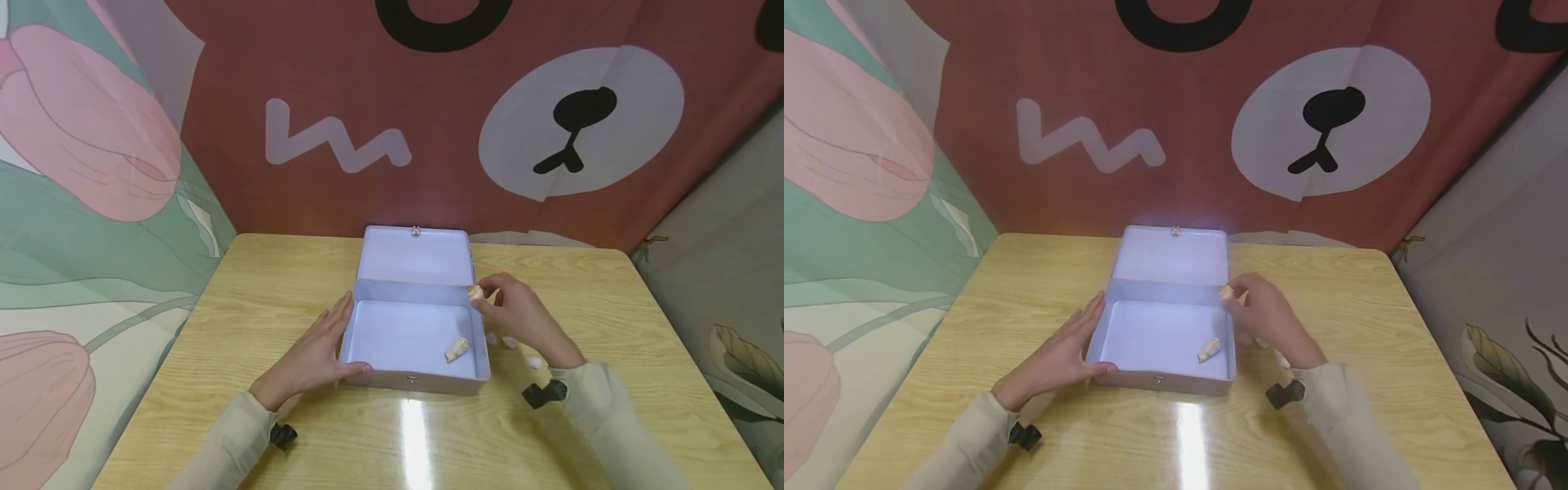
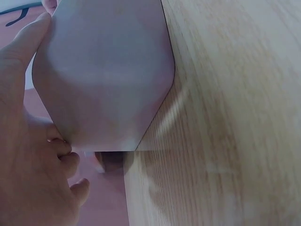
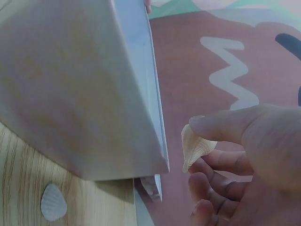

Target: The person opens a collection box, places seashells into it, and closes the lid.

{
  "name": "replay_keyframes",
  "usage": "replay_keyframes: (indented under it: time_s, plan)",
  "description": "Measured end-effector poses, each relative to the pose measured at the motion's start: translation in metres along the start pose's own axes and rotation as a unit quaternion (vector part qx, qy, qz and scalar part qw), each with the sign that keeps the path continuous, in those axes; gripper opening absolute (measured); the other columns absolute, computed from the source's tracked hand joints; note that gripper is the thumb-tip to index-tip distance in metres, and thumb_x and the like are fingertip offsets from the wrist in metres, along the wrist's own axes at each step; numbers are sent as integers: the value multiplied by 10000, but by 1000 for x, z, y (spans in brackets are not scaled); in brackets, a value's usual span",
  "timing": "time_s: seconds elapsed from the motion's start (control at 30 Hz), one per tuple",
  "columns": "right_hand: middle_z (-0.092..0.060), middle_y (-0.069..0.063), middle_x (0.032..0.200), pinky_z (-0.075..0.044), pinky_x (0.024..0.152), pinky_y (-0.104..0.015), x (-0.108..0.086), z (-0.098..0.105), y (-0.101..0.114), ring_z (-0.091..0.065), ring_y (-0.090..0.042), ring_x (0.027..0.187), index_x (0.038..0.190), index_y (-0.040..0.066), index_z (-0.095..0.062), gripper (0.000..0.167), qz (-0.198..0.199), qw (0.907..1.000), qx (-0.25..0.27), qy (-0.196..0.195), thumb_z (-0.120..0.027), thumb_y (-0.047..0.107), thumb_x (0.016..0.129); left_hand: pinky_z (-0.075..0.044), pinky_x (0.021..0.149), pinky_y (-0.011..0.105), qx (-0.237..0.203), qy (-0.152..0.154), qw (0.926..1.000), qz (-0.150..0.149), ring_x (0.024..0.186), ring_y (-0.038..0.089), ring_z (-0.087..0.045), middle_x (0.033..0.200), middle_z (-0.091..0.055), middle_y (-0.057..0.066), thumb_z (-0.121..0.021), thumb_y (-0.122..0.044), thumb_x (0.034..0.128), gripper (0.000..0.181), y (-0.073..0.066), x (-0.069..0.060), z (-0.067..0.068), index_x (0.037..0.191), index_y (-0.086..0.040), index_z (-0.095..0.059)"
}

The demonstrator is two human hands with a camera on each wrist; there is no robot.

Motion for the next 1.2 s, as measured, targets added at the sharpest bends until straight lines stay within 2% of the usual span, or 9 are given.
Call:
replay_keyframes:
  time_s: [0.27, 0.47, 0.73, 0.97, 1.2]
  plan:
    - [-688, -126, 1125, -484, 591, -258, 3, -11, 15, -564, -191, 817, 1276, 35, -693, 346, 197, 9997, -5, 121, -765, 223, 995, -155, 1383, 556, 12, -46, 10000, -26, 1693, 316, -126, 1822, -58, 101, -757, -774, 822, 1324, 1, 1, 0, 1715, -70, -78]
    - [-685, -102, 1117, -484, 587, -252, 5, -21, 24, -554, -181, 816, 1259, 49, -707, 323, 201, 9992, -39, 334, -760, 231, 997, -153, 1381, 561, 12, -53, 10000, -58, 1692, 319, -130, 1818, -66, 128, -781, -744, 821, 1331, 0, 2, -1, 1710, -50, -74]
    - [-708, -95, 1098, -494, 602, -263, 6, -32, 32, -568, -170, 817, 1205, 74, -736, 274, 430, 9980, -121, 442, -765, 243, 991, -152, 1381, 567, -24, -39, 10000, -37, 1690, 328, -136, 1817, -37, 85, -792, -726, 825, 1323, -1, 2, -1, 1711, -56, -72]
    - [-720, -131, 1164, -501, 640, -265, 5, -32, 35, -582, -177, 837, 1277, 33, -717, 354, 382, 9979, -165, 502, -772, 231, 989, -156, 1379, 574, -66, -53, 10000, -38, 1690, 327, -131, 1817, -50, 103, -798, -713, 827, 1317, -1, 1, -1, 1711, -53, -79]
    - [-720, -138, 1165, -504, 635, -264, 2, -28, 35, -580, -178, 835, 1270, 34, -716, 330, 344, 9982, -137, 477, -758, 214, 996, -150, 1385, 544, -33, -25, 10000, 27, 1695, 282, -109, 1820, -69, 120, -782, -752, 815, 1335, -1, 0, -1, 1713, -69, -68]
Point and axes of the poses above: each hand's wrist, its own x-axis towards the middle knuckle, its own z-axis out of the back of the hand, y = z × x, the point moved 3 cm from there along x, towards the middle knuckle
